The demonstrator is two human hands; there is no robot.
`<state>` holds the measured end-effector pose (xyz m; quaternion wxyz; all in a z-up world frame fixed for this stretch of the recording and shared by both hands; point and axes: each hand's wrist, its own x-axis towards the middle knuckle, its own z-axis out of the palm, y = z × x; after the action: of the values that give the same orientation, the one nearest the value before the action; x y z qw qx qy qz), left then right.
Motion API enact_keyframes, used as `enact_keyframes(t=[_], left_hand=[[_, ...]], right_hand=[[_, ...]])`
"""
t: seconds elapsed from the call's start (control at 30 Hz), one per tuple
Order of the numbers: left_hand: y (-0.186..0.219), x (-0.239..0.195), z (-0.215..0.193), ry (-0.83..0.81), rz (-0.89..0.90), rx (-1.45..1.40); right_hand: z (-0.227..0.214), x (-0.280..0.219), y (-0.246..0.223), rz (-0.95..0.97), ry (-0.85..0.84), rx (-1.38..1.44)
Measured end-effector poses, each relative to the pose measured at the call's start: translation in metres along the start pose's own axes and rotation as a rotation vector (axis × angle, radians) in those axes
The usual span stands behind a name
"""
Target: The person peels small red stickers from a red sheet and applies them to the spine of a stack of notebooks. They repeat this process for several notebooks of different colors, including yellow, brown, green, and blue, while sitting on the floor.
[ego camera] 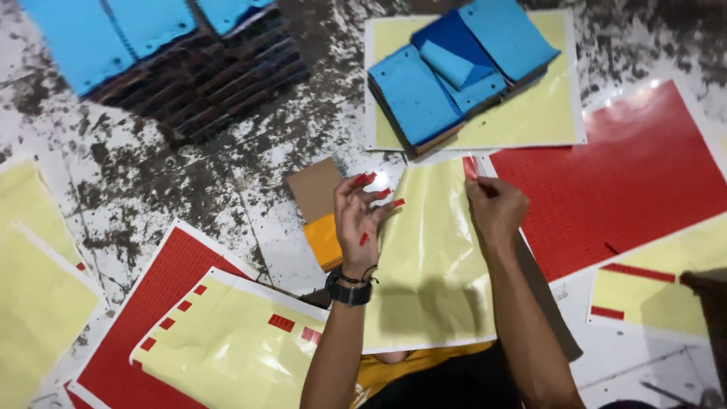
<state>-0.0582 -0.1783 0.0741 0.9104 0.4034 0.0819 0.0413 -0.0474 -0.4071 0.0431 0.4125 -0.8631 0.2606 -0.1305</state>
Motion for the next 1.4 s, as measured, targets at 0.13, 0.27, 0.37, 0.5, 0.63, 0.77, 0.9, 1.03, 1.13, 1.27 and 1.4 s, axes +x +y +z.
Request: enact_keyframes(t=[0.13,0.27,0.37,0.5,0.63,0.77,0.9,1.03,1.13,1.27,1.4], left_hand=[[0.017,-0.002,-0.003,0.076,0.017,-0.053],[0.031,-0.003,-0.016,0.130,0.040,-0.159],[0.037,-0.002,-0.031,0.174,0.051,-0.165],[0.050,-0.004,-0.044,0.200,0.047,-0.181],[0.050,-0.009,-0.064,0.225,0.064,-0.185],[0.056,-0.009,-0.081,0.254,0.111,-0.004],[0.064,-0.010,-0.099,0.269,0.110,0.175],[0.060,-0.008,-0.102,0.226,0.080,-0.070],[0.056,0.003,-0.098,0.221,0.111,-0.086],[0.041,0.013,-0.104,0.267,0.112,-0.056],[0.045,0.017,-0.118,0.308,0.160,0.052]], right_hand=[[0.012,-0.001,0.025,-0.180,0.131,-0.190],[0.018,0.010,0.048,-0.374,0.275,-0.383],[0.018,0.017,0.052,-0.423,0.270,-0.474],[0.023,0.001,0.026,-0.429,0.307,-0.513],[0.041,-0.006,0.029,-0.576,0.262,-0.405],[0.047,-0.003,0.041,-0.683,0.248,-0.346],[0.018,-0.012,0.001,-0.336,0.015,-0.151],[0.039,-0.047,-0.017,-0.484,-0.201,0.134],[0.071,-0.111,-0.070,-0.292,-0.680,0.587],[0.094,-0.163,-0.120,-0.239,-1.011,0.733],[0.112,-0.162,-0.130,-0.009,-0.942,0.615]])
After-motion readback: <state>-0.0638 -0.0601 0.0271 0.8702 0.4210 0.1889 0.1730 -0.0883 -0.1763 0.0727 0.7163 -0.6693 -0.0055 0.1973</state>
